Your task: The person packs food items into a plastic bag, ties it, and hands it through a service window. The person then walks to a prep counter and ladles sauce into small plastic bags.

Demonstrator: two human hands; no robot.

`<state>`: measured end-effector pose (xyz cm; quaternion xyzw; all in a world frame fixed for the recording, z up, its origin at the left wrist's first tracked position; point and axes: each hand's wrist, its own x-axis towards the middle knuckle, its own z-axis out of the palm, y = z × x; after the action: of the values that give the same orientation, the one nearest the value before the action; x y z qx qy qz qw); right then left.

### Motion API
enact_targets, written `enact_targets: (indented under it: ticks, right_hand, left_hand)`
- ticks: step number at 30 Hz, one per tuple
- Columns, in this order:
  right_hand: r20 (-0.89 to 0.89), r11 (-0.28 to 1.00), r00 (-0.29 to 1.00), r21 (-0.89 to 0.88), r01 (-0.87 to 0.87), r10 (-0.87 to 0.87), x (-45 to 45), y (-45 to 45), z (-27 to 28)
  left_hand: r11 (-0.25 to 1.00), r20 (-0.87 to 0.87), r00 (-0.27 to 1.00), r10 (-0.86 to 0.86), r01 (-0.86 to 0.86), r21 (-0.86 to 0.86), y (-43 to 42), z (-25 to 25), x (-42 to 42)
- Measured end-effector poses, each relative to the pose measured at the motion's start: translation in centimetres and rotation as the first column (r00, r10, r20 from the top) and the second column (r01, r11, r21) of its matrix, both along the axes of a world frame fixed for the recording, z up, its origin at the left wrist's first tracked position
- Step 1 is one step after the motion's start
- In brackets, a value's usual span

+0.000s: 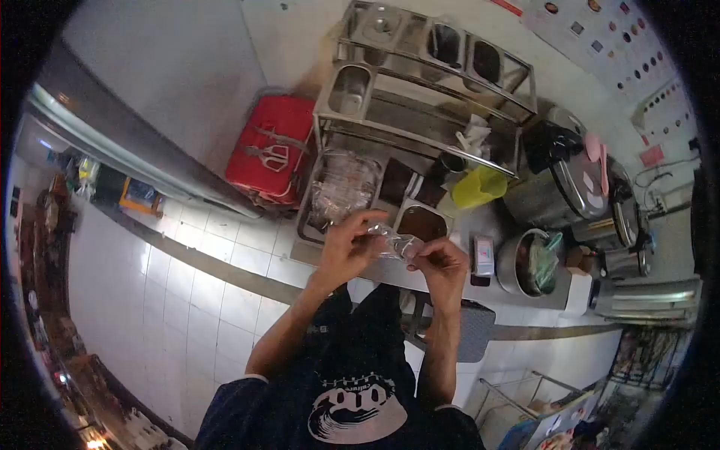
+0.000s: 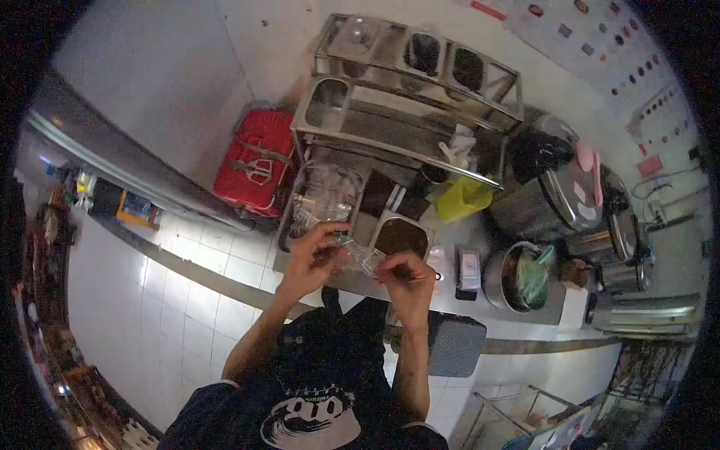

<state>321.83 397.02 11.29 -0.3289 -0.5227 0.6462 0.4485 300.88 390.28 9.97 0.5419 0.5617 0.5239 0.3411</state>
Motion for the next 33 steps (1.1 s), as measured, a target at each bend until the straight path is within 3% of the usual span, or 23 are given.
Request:
enact_targets:
  ticks: [2, 4, 6, 7, 9, 11, 17, 22, 24, 25, 26, 29, 30, 31, 33]
  right_hand:
    - [0.248, 0.992, 0.966, 0.081, -0.096, 0.073, 0.9, 0.6, -0.8]
    - [0.318, 0.994, 0.946, 0.067, -0.086, 0.061, 1.7, 0.5, -1.0]
    - [0.387, 0.995, 0.92, 0.05, -0.084, 0.058, 1.7, 0.8, -0.8]
    - [0.438, 0.99, 0.897, 0.092, -0.11, 0.059, 1.6, 0.7, -0.5]
    - [0.489, 0.982, 0.87, 0.127, -0.14, 0.061, 1.3, 0.3, 0.5]
    - [0.612, 0.979, 0.79, 0.127, -0.158, 0.048, 1.0, -0.1, 1.8]
    - [0.675, 0.915, 0.737, 0.308, -0.26, -0.018, 1.6, -0.9, 0.9]
    - [0.664, 0.959, 0.742, 0.141, -0.246, 0.093, 3.0, -1.3, -0.8]
    - [0.546, 0.93, 0.791, 0.358, 0.078, -0.277, 5.2, -0.1, -3.4]
    - [0.681, 0.89, 0.58, 0.402, 0.214, -0.447, 5.5, 0.8, -2.6]
    - [0.686, 0.745, 0.376, 0.666, 0.018, -0.623, 7.4, 2.7, -4.8]
    - [0.81, 0.834, 0.308, 0.545, -0.085, -0.499, 10.6, 4.6, -13.4]
    - [0.854, 0.901, 0.346, 0.431, -0.048, -0.39, 10.1, 4.3, -13.6]
    - [0.855, 0.903, 0.347, 0.427, -0.052, -0.385, 9.5, 4.1, -13.2]
    - [0.948, 0.947, 0.274, 0.226, -0.228, -0.16, 8.5, 3.4, -12.0]
  left_hand:
    - [1.0, -0.028, 0.999, 0.024, -0.023, 0.004, 0.0, 0.5, -0.2]
    - [0.999, -0.056, 0.997, 0.047, -0.047, 0.002, -0.1, 1.9, 0.3]
    - [0.976, -0.459, 0.88, 0.124, -0.026, 0.215, 0.5, 4.2, 0.4]
    - [0.978, -0.456, 0.882, 0.117, -0.022, 0.208, 0.5, 4.5, 0.8]
    - [0.973, -0.66, 0.725, -0.197, 0.229, -0.039, 0.6, 4.7, 1.7]
    - [0.965, -0.648, 0.73, -0.218, 0.261, -0.031, 1.0, 2.9, 2.2]
    - [0.947, -0.539, 0.791, -0.29, 0.319, -0.042, 0.9, 0.2, 3.0]
    - [0.961, -0.461, 0.85, -0.257, 0.274, -0.03, 0.0, -2.3, 4.0]
    - [0.981, -0.416, 0.894, -0.166, 0.193, 0.024, -0.2, -3.7, 3.5]
    - [0.981, -0.418, 0.894, -0.165, 0.191, 0.02, -0.3, -4.5, 3.1]
    - [0.988, -0.39, 0.912, -0.129, 0.153, 0.031, -0.5, -5.3, 2.6]
    - [0.995, -0.338, 0.936, -0.097, 0.101, -0.006, -0.9, -6.4, 1.7]
    - [0.995, -0.314, 0.945, -0.094, 0.081, -0.054, -0.9, -6.7, 1.4]
    - [0.995, -0.314, 0.945, -0.092, 0.078, -0.058, -0.8, -7.2, 1.1]
    - [0.998, -0.307, 0.95, -0.059, 0.045, -0.055, -1.0, -8.2, 0.3]
